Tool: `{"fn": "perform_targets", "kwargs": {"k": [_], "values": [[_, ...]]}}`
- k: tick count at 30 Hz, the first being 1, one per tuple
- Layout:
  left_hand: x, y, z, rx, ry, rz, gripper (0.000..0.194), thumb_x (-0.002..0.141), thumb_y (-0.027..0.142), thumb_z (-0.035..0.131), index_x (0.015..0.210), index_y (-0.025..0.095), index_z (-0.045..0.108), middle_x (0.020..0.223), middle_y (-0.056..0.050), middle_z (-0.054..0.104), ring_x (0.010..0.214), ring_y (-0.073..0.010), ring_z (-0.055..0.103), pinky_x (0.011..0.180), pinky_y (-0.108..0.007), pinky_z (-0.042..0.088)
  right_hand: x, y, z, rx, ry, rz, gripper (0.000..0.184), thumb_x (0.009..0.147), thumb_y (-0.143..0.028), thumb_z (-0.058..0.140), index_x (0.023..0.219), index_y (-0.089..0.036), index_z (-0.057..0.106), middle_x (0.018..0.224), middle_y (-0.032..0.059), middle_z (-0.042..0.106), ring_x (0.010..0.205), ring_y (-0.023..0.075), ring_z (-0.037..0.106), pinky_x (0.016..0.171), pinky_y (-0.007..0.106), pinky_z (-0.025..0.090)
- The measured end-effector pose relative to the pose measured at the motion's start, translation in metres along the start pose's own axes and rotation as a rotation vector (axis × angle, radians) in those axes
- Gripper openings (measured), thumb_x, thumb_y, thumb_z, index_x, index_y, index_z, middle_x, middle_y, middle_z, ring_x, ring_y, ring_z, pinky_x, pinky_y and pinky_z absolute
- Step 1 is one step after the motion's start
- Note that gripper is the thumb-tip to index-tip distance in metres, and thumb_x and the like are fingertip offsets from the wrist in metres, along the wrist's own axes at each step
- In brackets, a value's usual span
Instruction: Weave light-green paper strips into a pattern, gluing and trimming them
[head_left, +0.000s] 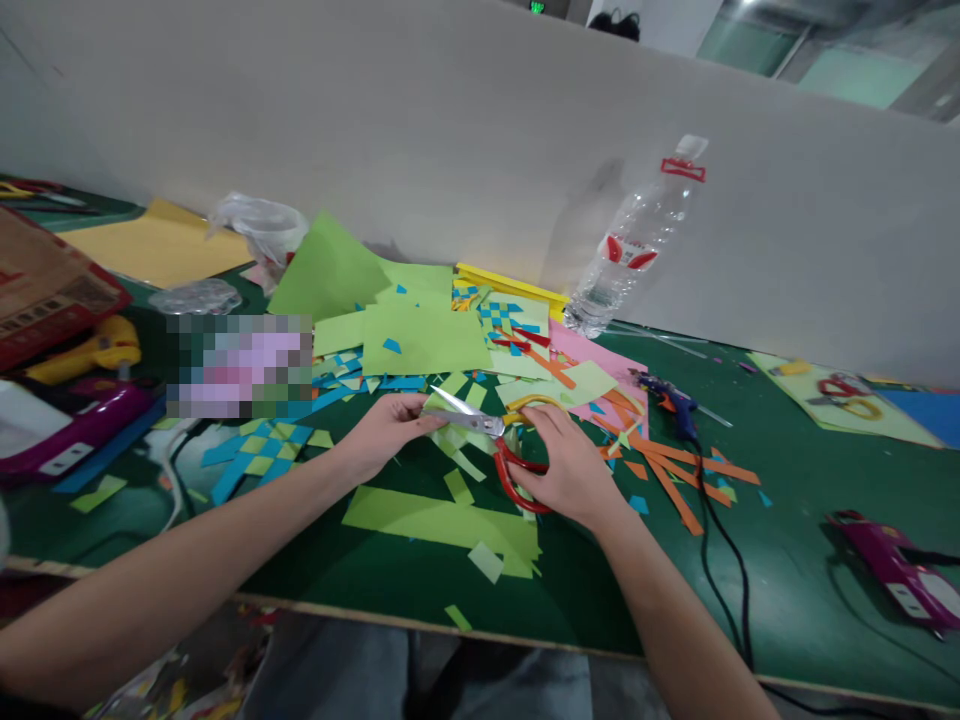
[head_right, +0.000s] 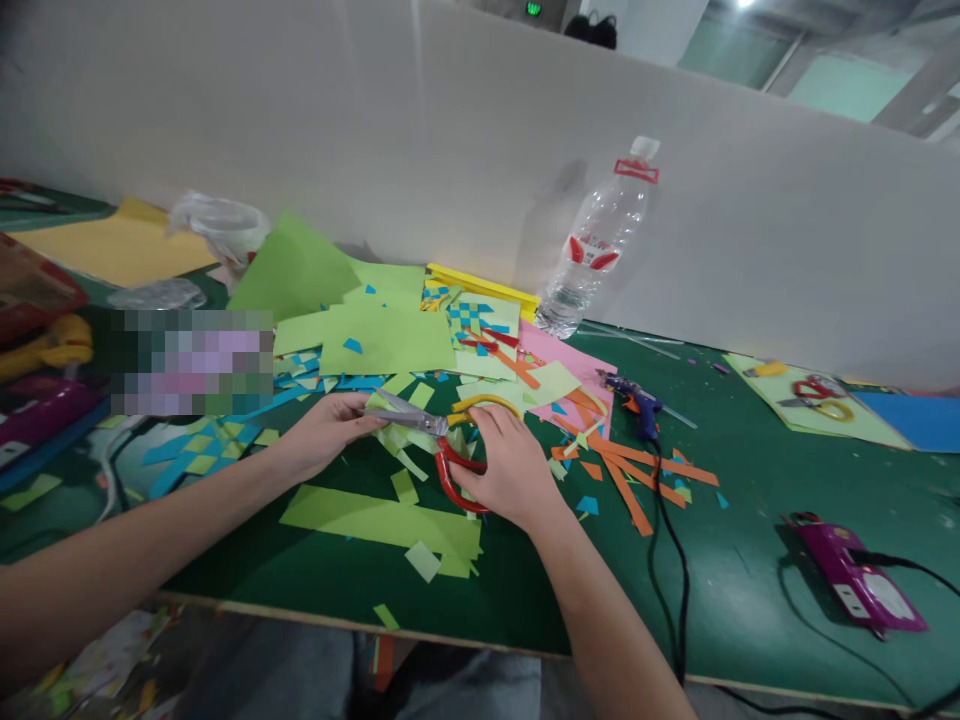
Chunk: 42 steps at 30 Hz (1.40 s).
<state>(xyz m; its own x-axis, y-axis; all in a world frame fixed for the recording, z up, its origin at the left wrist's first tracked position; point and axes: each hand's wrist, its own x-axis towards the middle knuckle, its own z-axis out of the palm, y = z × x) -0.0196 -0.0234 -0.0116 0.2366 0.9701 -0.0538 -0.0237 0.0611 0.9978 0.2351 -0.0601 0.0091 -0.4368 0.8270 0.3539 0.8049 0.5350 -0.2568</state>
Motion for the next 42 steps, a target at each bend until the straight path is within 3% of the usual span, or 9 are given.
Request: {"fn": "perform_targets", "kwargs": {"k": [14, 24, 35, 42], "values": [[-0.001, 0.003, 0.002, 0.014, 0.018, 0.004, 0.023, 0.063, 0.034, 0.079, 0.08, 0.02, 0.076, 0.072, -0.003, 0.071, 0.063, -0.0135, 0.057, 0.061, -0.024, 0.044, -0.001, 0.0, -0.002, 0.027, -0.044, 0.001, 0.052, 0.083, -0.039, 0.055, 0.128, -0.013, 0.049, 0.124, 0.0172, 0.056, 0.118, 0.0306, 0.053, 0.097, 0.048, 0.049], [-0.001, 0.002, 0.001, 0.041, 0.007, 0.026, 0.029, 0.064, 0.039, 0.079, 0.083, 0.018, 0.076, 0.079, -0.006, 0.072, 0.07, -0.0168, 0.06, 0.064, -0.026, 0.046, -0.002, 0.0, -0.003, 0.064, -0.062, 0.004, 0.05, 0.084, -0.037, 0.055, 0.129, -0.016, 0.048, 0.125, 0.0155, 0.056, 0.119, 0.0296, 0.053, 0.097, 0.046, 0.048], [0.003, -0.008, -0.002, -0.014, -0.004, -0.015, 0.029, 0.063, 0.04, 0.081, 0.082, 0.019, 0.076, 0.078, -0.004, 0.073, 0.068, -0.0144, 0.062, 0.067, -0.026, 0.048, -0.003, 0.003, 0.0, 0.048, -0.06, 0.006, 0.051, 0.086, -0.038, 0.053, 0.131, -0.014, 0.048, 0.128, 0.0162, 0.055, 0.121, 0.0295, 0.052, 0.098, 0.046, 0.049], [0.0, -0.001, 0.0, 0.021, 0.005, -0.016, 0.03, 0.064, 0.042, 0.08, 0.083, 0.018, 0.077, 0.077, -0.004, 0.072, 0.066, -0.0145, 0.06, 0.063, -0.025, 0.047, -0.003, 0.003, 0.0, 0.054, -0.081, 0.018, 0.05, 0.087, -0.036, 0.052, 0.13, -0.012, 0.048, 0.128, 0.0172, 0.054, 0.12, 0.0296, 0.053, 0.098, 0.045, 0.049]]}}
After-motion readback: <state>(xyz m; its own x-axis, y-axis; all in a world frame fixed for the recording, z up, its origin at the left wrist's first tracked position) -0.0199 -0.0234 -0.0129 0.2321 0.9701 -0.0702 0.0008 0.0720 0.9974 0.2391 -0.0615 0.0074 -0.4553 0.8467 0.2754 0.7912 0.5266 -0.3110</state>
